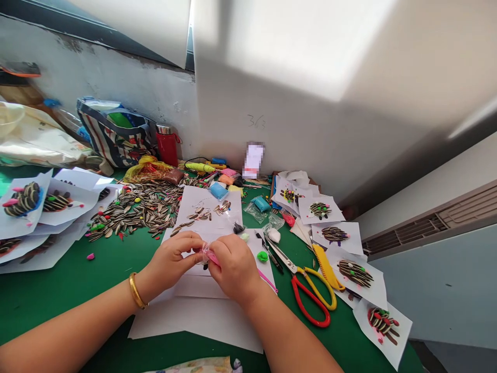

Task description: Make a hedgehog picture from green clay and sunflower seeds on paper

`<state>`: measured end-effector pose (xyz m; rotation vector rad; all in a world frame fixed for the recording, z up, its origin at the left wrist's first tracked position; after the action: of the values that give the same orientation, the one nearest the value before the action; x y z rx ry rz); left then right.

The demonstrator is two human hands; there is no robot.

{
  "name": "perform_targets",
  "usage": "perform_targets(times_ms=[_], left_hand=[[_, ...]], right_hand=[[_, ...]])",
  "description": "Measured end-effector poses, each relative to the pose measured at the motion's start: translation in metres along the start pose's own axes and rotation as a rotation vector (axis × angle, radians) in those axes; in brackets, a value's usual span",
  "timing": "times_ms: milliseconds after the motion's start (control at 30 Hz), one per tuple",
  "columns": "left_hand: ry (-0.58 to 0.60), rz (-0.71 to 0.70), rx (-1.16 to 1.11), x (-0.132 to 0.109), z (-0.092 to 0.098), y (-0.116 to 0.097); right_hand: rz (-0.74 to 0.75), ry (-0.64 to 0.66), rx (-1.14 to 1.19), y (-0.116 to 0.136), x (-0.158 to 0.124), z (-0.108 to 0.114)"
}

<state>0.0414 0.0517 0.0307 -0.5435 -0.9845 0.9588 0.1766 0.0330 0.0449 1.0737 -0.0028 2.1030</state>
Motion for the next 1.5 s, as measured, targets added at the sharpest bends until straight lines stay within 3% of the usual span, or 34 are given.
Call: perform_targets(times_ms=[233,533,1000,1333,1500], left_hand=[[0.032,0.04,0.001,0.0,-0.004,0.004],[-0.045,-0.123,0.007,-0.004,0.004,-0.016],[-0.149,-0.222,0.036,-0.006,0.011,-0.011],[-0.146,-0.037,-0.004,-0.001,0.01,0.0],[-0.203,0.182,-0.022,0.003,0.017,0.019]], right_hand=[[0.008,0.023,-0.002,0.001,0.001,-0.003],[-0.023,0.023,0.002,0.0,0.002,0.002],[0.0,-0.006,0.012,0.004,0.002,0.004],[-0.108,0.005,0.07,-0.011,0.001,0.001],[-0.192,-0.052,0.054,-0.022,0.0,0.005]])
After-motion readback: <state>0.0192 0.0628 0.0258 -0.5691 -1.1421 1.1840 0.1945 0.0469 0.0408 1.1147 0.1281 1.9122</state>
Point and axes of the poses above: each hand's wrist, its own x-axis towards the middle knuckle, its own z-axis out of the back of the hand, y = z × x, the point moved 7 cm from there along x, towards the middle knuckle, and after that the axes turned 8 degrees about -y, right-handed, at the moved point
